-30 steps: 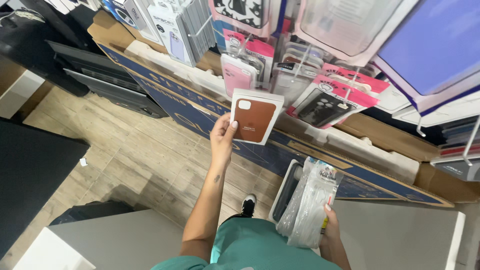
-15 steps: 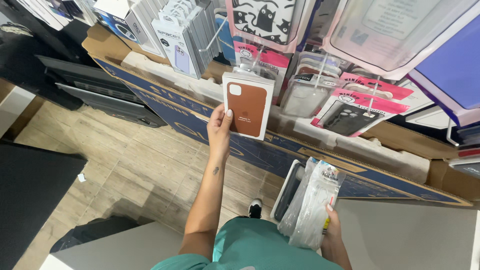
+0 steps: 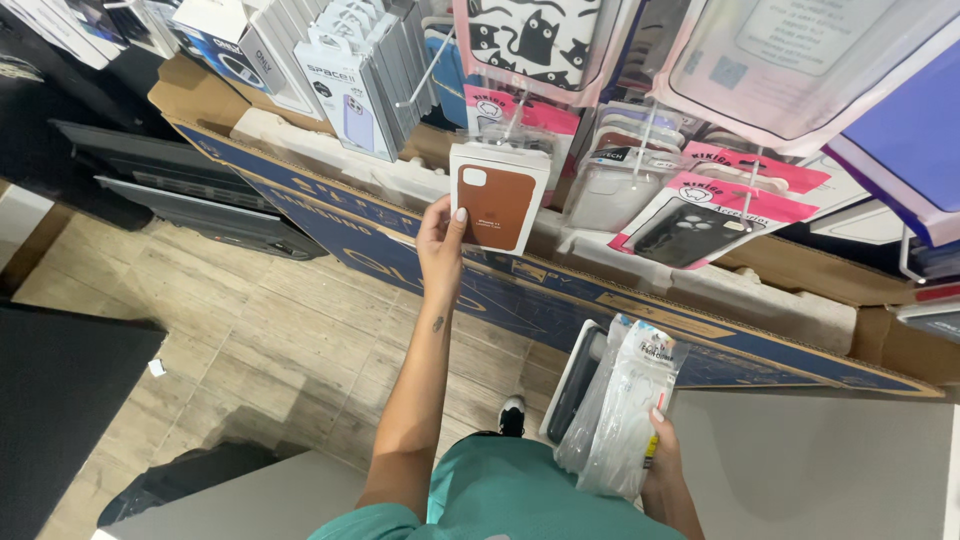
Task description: The person organizes various phone cases on a retail display rack. They pick up cases from a stack, examine them, and place them into slots on the rack, repeating this process for multiple items including clear, black, and colored cases.
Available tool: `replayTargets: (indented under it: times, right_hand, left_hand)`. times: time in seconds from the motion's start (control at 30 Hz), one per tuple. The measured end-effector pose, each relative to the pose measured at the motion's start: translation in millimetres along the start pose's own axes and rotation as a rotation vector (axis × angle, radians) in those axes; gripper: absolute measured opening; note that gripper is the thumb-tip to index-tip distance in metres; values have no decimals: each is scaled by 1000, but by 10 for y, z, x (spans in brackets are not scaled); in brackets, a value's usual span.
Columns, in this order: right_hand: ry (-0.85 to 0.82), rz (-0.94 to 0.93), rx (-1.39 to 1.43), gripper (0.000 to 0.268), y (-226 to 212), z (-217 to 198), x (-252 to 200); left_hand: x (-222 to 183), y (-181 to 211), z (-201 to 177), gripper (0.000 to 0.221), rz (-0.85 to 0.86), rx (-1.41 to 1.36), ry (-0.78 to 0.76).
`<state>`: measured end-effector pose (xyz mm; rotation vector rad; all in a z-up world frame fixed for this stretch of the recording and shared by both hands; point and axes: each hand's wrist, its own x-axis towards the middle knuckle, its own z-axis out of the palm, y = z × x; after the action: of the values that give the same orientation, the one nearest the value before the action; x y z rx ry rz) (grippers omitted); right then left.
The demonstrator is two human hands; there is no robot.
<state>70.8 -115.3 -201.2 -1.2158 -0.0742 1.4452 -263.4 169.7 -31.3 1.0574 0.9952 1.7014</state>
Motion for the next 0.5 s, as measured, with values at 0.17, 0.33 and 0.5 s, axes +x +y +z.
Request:
replayTargets:
  times: [0.17, 0.33, 0.5]
  right_hand:
    - [22, 2, -3, 50, -30, 26, -137]
    - [53, -24, 1, 51, -38, -6, -213]
    - [-37, -13, 74, 52, 9, -130, -193]
  left_hand:
    - [150, -186, 27, 41, 71, 7, -4]
    - [246, -229, 69, 42, 102, 2, -20]
    - [349, -293, 91, 47, 48, -5, 3]
